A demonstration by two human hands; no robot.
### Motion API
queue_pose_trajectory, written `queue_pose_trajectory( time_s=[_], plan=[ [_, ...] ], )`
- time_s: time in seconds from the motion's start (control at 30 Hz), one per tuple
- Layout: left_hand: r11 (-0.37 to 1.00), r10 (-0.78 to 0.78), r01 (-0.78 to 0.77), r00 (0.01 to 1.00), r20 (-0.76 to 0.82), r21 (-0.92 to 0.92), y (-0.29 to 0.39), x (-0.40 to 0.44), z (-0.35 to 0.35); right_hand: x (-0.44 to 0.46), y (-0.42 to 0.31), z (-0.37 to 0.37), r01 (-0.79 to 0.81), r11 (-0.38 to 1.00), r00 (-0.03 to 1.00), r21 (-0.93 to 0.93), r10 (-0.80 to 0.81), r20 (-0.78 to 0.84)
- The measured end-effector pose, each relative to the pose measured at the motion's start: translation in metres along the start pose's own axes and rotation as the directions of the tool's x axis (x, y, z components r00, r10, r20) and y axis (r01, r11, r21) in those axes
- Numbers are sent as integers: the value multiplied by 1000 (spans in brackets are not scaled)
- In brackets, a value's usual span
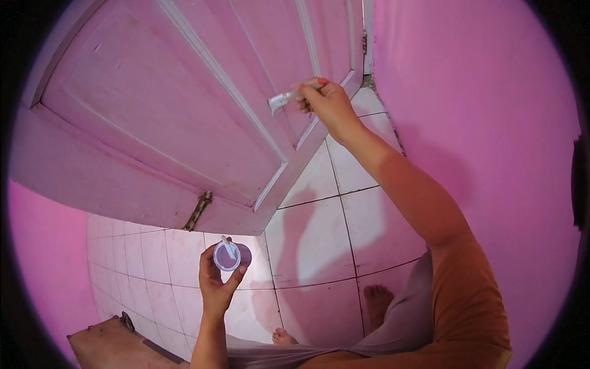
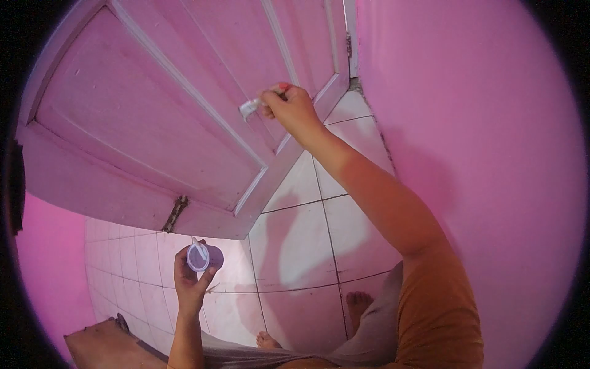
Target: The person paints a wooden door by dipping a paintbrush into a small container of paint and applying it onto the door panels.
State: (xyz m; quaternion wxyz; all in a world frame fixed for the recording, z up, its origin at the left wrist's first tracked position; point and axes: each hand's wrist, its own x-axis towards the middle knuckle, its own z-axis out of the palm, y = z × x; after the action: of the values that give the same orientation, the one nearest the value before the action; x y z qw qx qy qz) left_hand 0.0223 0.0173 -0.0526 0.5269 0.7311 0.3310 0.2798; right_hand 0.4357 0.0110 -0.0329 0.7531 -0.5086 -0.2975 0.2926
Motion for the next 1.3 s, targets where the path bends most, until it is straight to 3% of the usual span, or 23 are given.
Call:
queue_pose_trajectory(
  time_s=[0.13,0.2,0.23,0.3,0.4,0.53,0.6,0.63,0.7,0.73,0.8,0.93,1.0,1.07,1.1,1.17,1.3],
  plan=[
    [1000,2,-2,1000,-3,-7,0,-1,-1,-3,-11,-1,87,994,992,65,-80,-101],
    [1000,3,-3,1000,-5,7,1,-2,-3,1,17,-17,30,980,981,-197,-67,-180],
    [1000,-1,1,1000,-5,21,1,-3,-5,4,40,-24,37,980,981,-197,-72,-178],
    [1000,2,-2,1000,-6,18,4,-5,-7,3,84,-32,10,913,974,-408,-102,-203],
    [1000,14,-14,1000,-7,4,3,-6,-8,-4,93,-17,-19,939,972,-344,-64,-228],
    [1000,14,-14,1000,-12,-11,8,-7,-9,8,45,9,5,935,977,-354,-80,-196],
    [1000,15,-15,1000,-11,-1,5,-7,-9,15,14,21,155,922,952,-356,-236,-196],
    [1000,16,-16,1000,-10,10,4,-7,-10,14,-7,27,158,921,951,-355,-239,-198],
    [1000,14,-14,1000,-7,11,5,-7,-10,8,-48,36,249,959,958,-136,-265,-112],
    [1000,8,-8,1000,-6,11,4,-7,-10,6,-61,39,252,958,957,-136,-268,-114],
    [1000,11,-11,1000,-6,7,5,-7,-10,5,-77,44,376,915,922,146,-352,-163],
    [999,34,-34,999,-1,-1,1,-9,-13,10,-62,43,395,871,914,293,-342,-219],
    [999,34,-35,999,-2,-3,5,-10,-13,11,-26,30,279,924,952,262,-229,-205],
    [999,38,-38,999,-4,-8,9,-11,-13,2,14,17,225,973,952,50,-208,-224],
    [999,38,-38,999,-3,5,9,-11,-13,-3,24,11,234,971,951,45,-219,-220],
    [999,39,-39,999,-6,15,7,-11,-14,-11,41,2,80,997,963,5,-76,-257],
    [998,59,-59,998,1,-16,7,-10,-14,-4,48,-5,77,984,964,-158,-114,-241]
  ],
)
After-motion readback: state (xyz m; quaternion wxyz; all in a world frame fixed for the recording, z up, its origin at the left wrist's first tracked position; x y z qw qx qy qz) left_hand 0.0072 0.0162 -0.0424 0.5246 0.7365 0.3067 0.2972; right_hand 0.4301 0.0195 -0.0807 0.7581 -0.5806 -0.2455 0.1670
